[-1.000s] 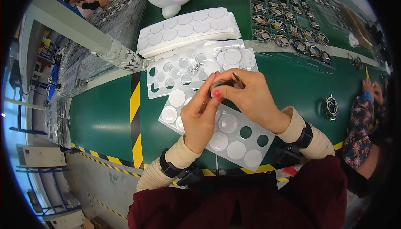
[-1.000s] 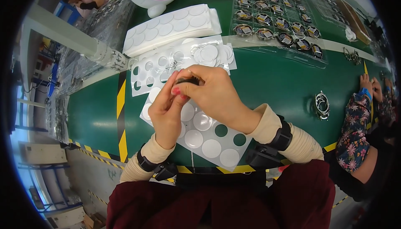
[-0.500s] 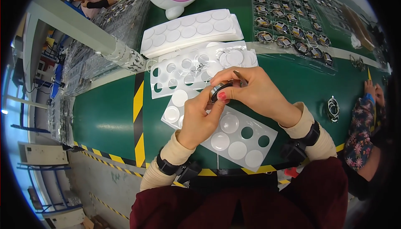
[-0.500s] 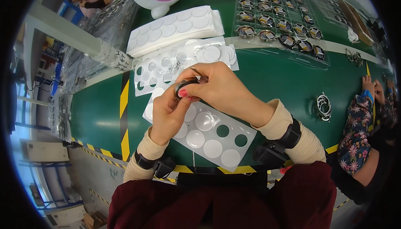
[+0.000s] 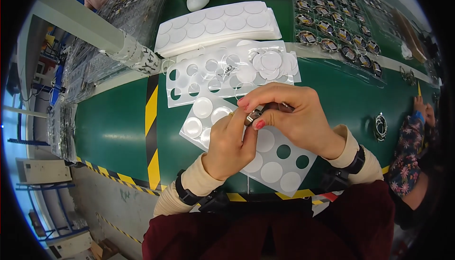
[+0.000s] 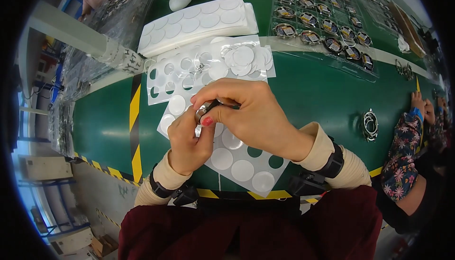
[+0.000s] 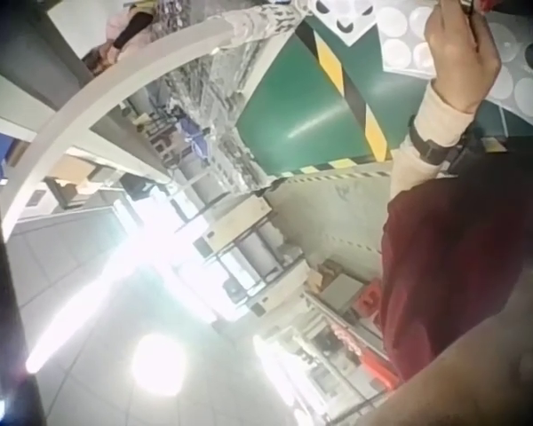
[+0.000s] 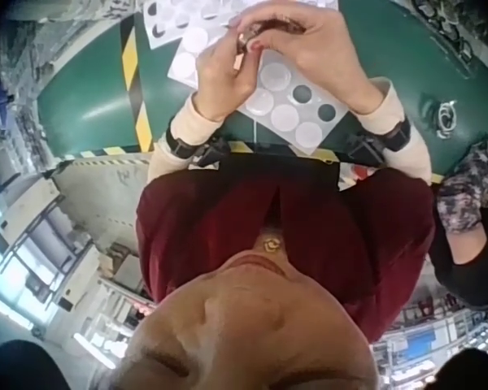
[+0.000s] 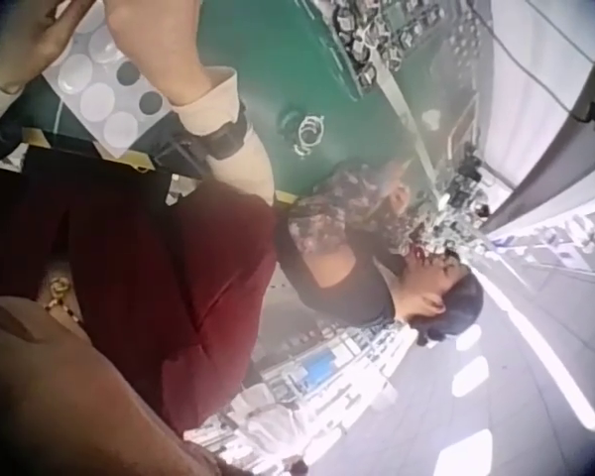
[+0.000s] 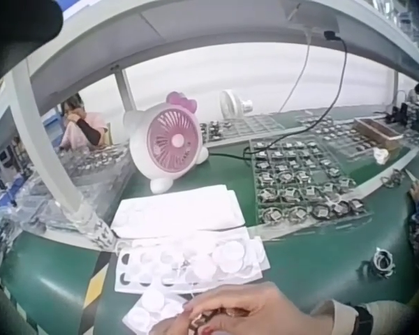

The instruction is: The person fits a metal ring over a watch component, uses a tool to press it into place, and then peels a white sticker from a sheet to press onto the back of the assembly before placing it in a tray.

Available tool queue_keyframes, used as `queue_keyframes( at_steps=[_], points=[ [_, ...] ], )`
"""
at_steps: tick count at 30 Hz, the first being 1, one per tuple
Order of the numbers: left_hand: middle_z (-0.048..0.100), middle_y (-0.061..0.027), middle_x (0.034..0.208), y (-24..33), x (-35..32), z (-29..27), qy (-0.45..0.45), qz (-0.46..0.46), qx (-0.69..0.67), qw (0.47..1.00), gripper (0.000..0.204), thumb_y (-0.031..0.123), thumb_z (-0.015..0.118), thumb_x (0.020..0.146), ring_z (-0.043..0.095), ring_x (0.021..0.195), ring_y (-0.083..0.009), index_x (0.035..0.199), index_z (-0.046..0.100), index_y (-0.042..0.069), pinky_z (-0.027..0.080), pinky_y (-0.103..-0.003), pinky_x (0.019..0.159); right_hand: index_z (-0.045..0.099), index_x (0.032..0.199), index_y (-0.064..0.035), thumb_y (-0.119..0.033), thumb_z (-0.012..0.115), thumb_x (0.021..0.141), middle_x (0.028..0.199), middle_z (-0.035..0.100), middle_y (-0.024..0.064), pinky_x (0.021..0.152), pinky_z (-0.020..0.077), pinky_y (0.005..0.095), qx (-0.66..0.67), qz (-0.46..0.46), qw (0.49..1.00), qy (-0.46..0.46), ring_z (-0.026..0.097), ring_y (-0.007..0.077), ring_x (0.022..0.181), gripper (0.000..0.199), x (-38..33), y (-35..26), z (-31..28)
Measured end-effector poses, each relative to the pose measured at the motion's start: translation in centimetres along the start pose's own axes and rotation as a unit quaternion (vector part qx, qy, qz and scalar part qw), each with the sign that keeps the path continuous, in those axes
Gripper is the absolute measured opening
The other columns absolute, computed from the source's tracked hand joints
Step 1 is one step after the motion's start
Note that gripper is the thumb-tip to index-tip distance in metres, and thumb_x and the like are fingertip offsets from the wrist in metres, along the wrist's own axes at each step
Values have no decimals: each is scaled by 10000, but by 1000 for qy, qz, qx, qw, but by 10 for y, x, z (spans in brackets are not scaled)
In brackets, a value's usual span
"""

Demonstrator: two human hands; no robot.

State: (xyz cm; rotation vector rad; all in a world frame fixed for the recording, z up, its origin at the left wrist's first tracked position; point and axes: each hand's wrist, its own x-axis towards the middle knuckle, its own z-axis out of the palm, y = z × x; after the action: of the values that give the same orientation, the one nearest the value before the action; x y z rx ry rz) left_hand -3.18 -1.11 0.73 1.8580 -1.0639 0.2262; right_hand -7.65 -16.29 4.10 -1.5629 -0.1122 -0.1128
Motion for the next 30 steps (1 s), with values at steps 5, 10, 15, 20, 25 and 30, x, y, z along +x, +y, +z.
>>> queue_keyframes(
  at_steps=[5, 10, 15, 20, 25, 30],
  points=[
    [529, -146, 646, -4, 1, 3, -13, -25, -14, 1000, 340, -71, 566, 691, 512, 523, -302, 1026, 502, -64, 387, -349, 456, 621, 906, 19, 111, 567, 741, 974, 629, 96, 708, 484, 213, -30, 0, 999, 16, 583, 124, 844, 197, 4, 6, -1],
    [531, -139, 639, -7, 3, 9, -16, -135, -187, 973, 269, -58, 565, 720, 520, 522, -305, 982, 505, -49, 392, -350, 459, 624, 928, 16, 68, 597, 741, 940, 642, 79, 673, 460, 183, -16, 77, 997, -5, 561, 75, 773, 196, 10, -7, -9],
    [530, -134, 631, 2, 4, 2, -30, -58, -84, 994, 204, -50, 566, 730, 524, 522, -304, 924, 502, -36, 395, -352, 457, 632, 924, 5, 55, 613, 733, 939, 649, 71, 584, 414, 165, 5, 55, 997, -54, 502, 25, 685, 199, 7, -6, -15],
    [523, -134, 621, 7, 0, -5, -33, 13, 19, 999, 207, -50, 576, 720, 509, 513, -316, 912, 503, -32, 386, -359, 451, 636, 920, -2, 51, 618, 725, 954, 650, 68, 533, 368, 158, 17, 24, 998, -53, 454, 3, 636, 203, 0, -1, -10],
    [538, -132, 628, 5, 2, -3, -36, -4, 29, 999, 206, -21, 574, 757, 556, 539, -276, 951, 507, -36, 407, -334, 462, 624, 950, 10, 57, 589, 742, 921, 642, 75, 582, 419, 156, -47, 52, 998, -8, 502, 24, 669, 216, -4, -4, -3],
    [581, -128, 882, -4, 10, 3, -87, -201, -248, 944, 245, 19, 506, 853, 609, 777, -201, 1085, 456, -38, 500, -297, 654, 596, 1028, 20, 36, 536, 800, 899, 627, 62, 647, 457, 166, 25, 87, 996, 12, 541, 53, 724, 236, 3, 3, -4]
  ],
)
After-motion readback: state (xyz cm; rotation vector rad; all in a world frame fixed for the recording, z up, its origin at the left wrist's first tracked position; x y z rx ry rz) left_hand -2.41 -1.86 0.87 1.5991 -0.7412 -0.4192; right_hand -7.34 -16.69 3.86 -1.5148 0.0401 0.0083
